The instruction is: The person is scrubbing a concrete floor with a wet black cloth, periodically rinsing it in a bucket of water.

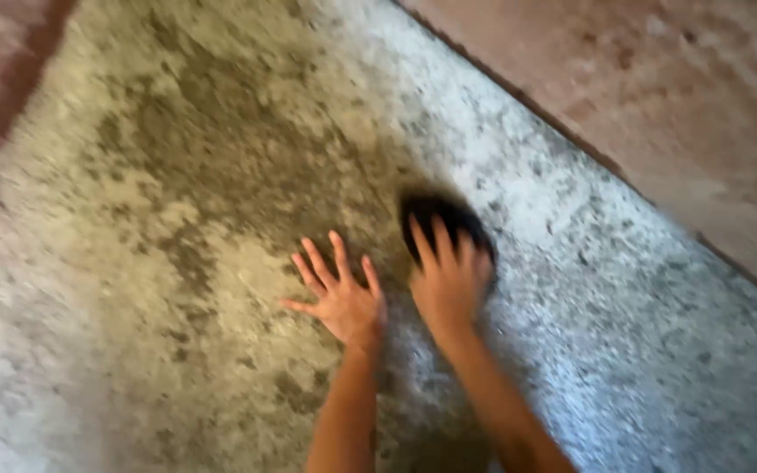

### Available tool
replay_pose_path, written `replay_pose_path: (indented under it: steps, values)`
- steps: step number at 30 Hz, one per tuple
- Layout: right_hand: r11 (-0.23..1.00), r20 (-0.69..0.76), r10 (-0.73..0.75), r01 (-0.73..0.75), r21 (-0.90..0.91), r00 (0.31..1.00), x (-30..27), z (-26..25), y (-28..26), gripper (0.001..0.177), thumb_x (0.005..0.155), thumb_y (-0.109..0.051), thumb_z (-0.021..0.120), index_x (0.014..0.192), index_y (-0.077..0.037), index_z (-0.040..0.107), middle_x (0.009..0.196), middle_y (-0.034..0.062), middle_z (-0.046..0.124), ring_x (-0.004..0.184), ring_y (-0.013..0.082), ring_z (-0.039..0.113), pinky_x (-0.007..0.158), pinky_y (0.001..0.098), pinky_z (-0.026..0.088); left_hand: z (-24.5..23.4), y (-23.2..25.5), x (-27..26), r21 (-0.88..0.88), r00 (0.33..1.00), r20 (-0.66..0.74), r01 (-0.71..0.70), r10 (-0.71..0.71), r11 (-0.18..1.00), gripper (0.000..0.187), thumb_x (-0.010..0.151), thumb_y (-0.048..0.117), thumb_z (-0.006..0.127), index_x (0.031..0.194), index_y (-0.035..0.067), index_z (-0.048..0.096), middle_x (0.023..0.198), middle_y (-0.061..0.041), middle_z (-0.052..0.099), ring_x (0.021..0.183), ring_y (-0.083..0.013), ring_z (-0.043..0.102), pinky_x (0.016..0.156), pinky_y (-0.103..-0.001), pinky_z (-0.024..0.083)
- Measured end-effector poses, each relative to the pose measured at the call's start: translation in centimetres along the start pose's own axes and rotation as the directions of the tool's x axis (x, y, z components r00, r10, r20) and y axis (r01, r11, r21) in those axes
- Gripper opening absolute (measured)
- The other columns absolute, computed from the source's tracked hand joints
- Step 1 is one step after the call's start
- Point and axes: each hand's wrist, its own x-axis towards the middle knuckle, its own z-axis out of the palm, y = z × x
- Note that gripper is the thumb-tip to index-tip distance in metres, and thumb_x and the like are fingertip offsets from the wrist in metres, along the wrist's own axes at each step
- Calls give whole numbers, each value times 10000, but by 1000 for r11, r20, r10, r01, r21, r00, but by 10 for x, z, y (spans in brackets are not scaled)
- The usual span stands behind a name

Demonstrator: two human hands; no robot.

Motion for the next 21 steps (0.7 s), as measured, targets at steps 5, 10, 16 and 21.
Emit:
replay_pose_path:
  steps: [5,10,16,21]
  values:
    - [993,24,101,-99,-64,995,-20,17,-19,725,752,-281,747,1457,-292,577,1420,87,565,1193,385,498,962,627,377,-8,0,4,-45,999,35,-11,12,999,659,1043,591,309,1640,329,211,1733,-47,6,1598,-286,-12,1139,-811,-56]
    - [997,-11,51,-51,-66,999,98,54,-58,785,761,-279,722,1518,-255,513,1437,100,539,1215,365,493,938,651,366,-6,-3,7,-34,996,95,3,0,999,658,1039,562,273,1645,315,208,1738,-66,6,1595,-304,-22,1127,-807,-78]
    - [981,-102,-183,188,42,978,133,57,-15,640,854,-217,694,1479,-227,561,1461,80,538,1241,347,501,985,623,383,-8,-1,5,-47,993,120,-19,24,999,713,1025,630,234,1650,292,181,1731,-73,-29,1589,-303,-80,1115,-813,-77]
    - [972,-75,164,-174,-160,984,51,19,97,489,869,-238,681,1355,-265,628,1401,86,587,1163,350,534,899,636,412,-11,-2,4,-10,990,142,-27,28,1000,708,1038,612,247,1662,290,158,1734,-63,-42,1587,-294,-91,1117,-824,-64]
